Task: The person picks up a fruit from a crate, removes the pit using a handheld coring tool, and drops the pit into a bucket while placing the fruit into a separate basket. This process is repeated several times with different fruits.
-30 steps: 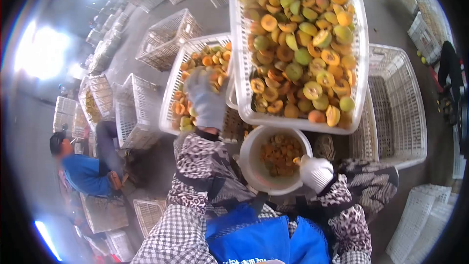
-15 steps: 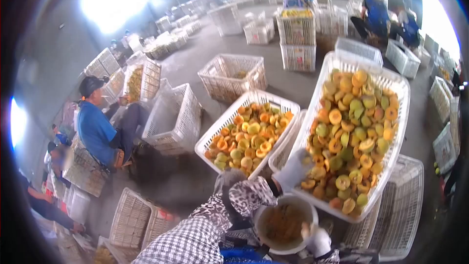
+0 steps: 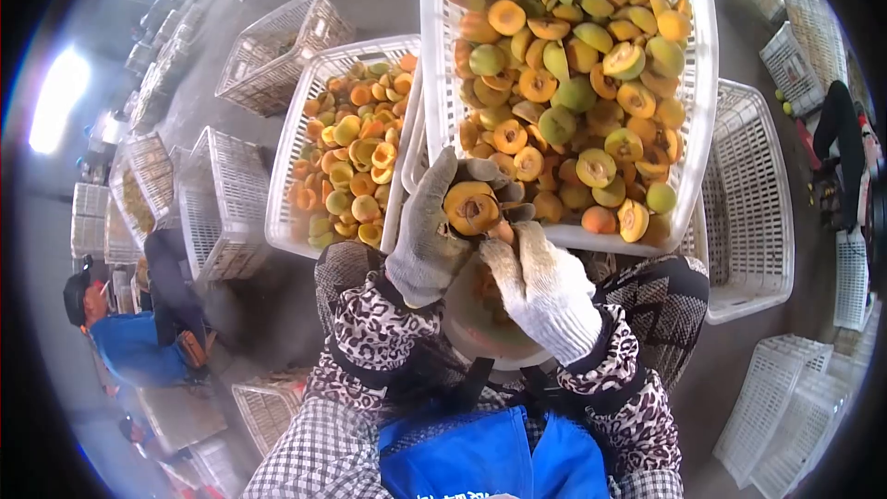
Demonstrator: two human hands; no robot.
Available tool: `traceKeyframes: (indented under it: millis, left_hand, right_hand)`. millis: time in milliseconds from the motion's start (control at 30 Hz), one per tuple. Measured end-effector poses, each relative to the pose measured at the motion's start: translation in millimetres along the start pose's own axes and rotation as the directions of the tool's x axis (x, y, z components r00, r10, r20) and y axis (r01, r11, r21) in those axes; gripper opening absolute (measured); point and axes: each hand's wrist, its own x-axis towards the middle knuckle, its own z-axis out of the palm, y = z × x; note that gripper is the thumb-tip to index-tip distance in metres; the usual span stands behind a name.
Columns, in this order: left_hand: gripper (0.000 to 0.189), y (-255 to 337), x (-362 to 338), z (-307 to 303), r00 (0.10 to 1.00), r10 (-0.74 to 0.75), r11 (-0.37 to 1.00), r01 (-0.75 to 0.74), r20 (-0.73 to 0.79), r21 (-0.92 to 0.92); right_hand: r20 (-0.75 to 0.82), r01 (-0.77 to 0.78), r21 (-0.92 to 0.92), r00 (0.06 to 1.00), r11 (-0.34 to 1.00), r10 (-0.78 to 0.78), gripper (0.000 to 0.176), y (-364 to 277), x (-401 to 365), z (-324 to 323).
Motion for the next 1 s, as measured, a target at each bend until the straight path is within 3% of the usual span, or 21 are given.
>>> traceKeyframes:
  millis: [67,133,167,200,267,300,333,400,433,467,500,533,567,600,667,700,767,800,867,933,1000]
  left_hand:
    - [0.044,-1.4,0.4,-0.6,1.0,0.003,0.999,-0.004,-0.031,-0.033]
    - [0.047,-0.8,3.0,-3.1,0.995,0.011,0.999,-0.008,-0.098,0.034]
    - [0.047,-1.9,4.0,-4.5,0.995,0.007,0.999,-0.003,-0.103,0.032]
    - [0.047,-3.8,5.0,-6.2,0.991,0.05,0.994,-0.037,-0.127,0.105]
    - [0.047,-5.3,3.9,-8.5,0.985,0.089,0.982,-0.062,-0.147,0.179]
    - [0.048,-5.8,3.0,-8.8,0.982,0.117,0.961,-0.074,-0.148,0.265]
    - [0.049,-6.1,2.5,-8.4,0.979,0.146,0.933,-0.087,-0.144,0.35]
    - [0.048,-9.5,2.1,-12.1,0.979,0.196,0.925,-0.166,-0.055,0.34]
    - [0.048,-10.9,2.7,-14.3,0.968,0.249,0.914,-0.245,0.031,0.324]
    - [0.048,-12.2,2.6,-15.6,0.97,0.242,0.913,-0.239,0.034,0.33]
    - [0.049,-14.1,3.1,-16.4,0.962,0.26,0.914,-0.272,0.079,0.302]
    - [0.051,-16.4,4.8,-16.0,0.952,0.28,0.913,-0.304,0.124,0.271]
    - [0.051,-14.3,2.5,-1.0,0.988,0.157,0.983,-0.157,0.007,0.096]
    - [0.051,-13.5,3.1,0.6,0.988,0.152,0.983,-0.152,0.009,0.102]
    - [0.05,-11.9,4.0,-0.5,0.998,-0.053,0.998,0.053,0.018,-0.014]
    - [0.049,-14.6,5.5,-8.6,1.0,-0.016,0.999,0.015,0.016,0.051]
    - [0.047,-15.8,5.8,-16.4,1.0,-0.029,0.996,0.029,0.005,0.079]
    - [0.046,-13.9,5.2,-12.0,0.999,-0.034,0.993,0.034,0.0,0.11]
    - [0.044,-16.2,3.4,-6.2,0.996,-0.004,0.981,0.021,-0.089,0.195]
    - [0.041,-24.1,9.3,-19.6,0.952,0.26,0.846,-0.306,0.163,0.437]
    - [0.041,-28.1,9.9,-19.1,0.959,0.243,0.888,-0.281,0.147,0.364]
  right_hand:
    - [-0.002,-0.01,-0.04,1.0,0.999,0.01,0.022,-2.0,-2.5,14.8]
    - [0.198,-0.18,-0.042,0.963,0.983,0.185,0.024,-4.3,-4.8,23.5]
    - [0.16,0.033,-0.154,0.987,0.988,-0.008,0.028,-5.6,2.0,6.8]
    - [0.164,0.03,-0.151,0.986,0.988,-0.005,0.028,-5.2,2.8,11.0]
    - [-0.065,0.038,0.005,0.997,0.999,-0.037,0.027,-5.7,0.7,21.0]
    - [-0.061,0.033,0.005,0.998,0.999,-0.033,0.027,-9.3,-0.5,20.4]
    - [-0.022,-0.154,0.254,0.986,0.955,0.164,0.028,-14.6,-1.0,19.0]
    - [0.06,-0.332,0.476,0.936,0.815,0.346,0.029,-17.4,8.6,-0.4]
    - [0.504,-0.652,0.664,0.752,0.366,0.426,0.029,-11.2,19.2,-19.2]
    - [0.85,-0.84,0.516,0.478,-0.166,0.222,0.029,-7.6,25.1,-31.2]
    - [0.85,-0.816,0.525,0.49,-0.242,0.194,0.035,-5.0,21.9,-29.7]
    - [0.849,-0.813,0.528,0.492,-0.247,0.196,0.035,-3.1,17.9,-21.0]
    - [0.732,-0.755,0.652,0.602,-0.072,0.319,0.035,-3.7,16.0,-11.5]
    - [0.582,-0.673,0.731,0.703,0.117,0.408,0.035,-4.3,14.5,-6.5]
    - [0.678,-0.73,0.683,0.637,0.004,0.367,0.036,-3.9,5.3,-3.2]
    - [0.373,-0.541,0.718,0.83,0.437,0.415,0.036,-11.9,2.0,1.4]
    - [0.714,-0.785,0.616,0.594,0.071,0.37,0.04,-7.6,6.7,-7.7]
    - [0.855,-0.831,0.516,0.485,-0.206,0.186,0.043,-0.4,13.7,-26.3]
    - [0.888,-0.806,0.442,0.454,-0.394,0.069,0.043,7.9,7.0,-21.5]
    - [0.88,-0.774,0.462,0.462,-0.433,0.113,0.042,-1.6,5.6,-17.1]
    - [0.871,-0.744,0.479,0.467,-0.465,0.151,0.04,-1.6,2.7,-13.1]
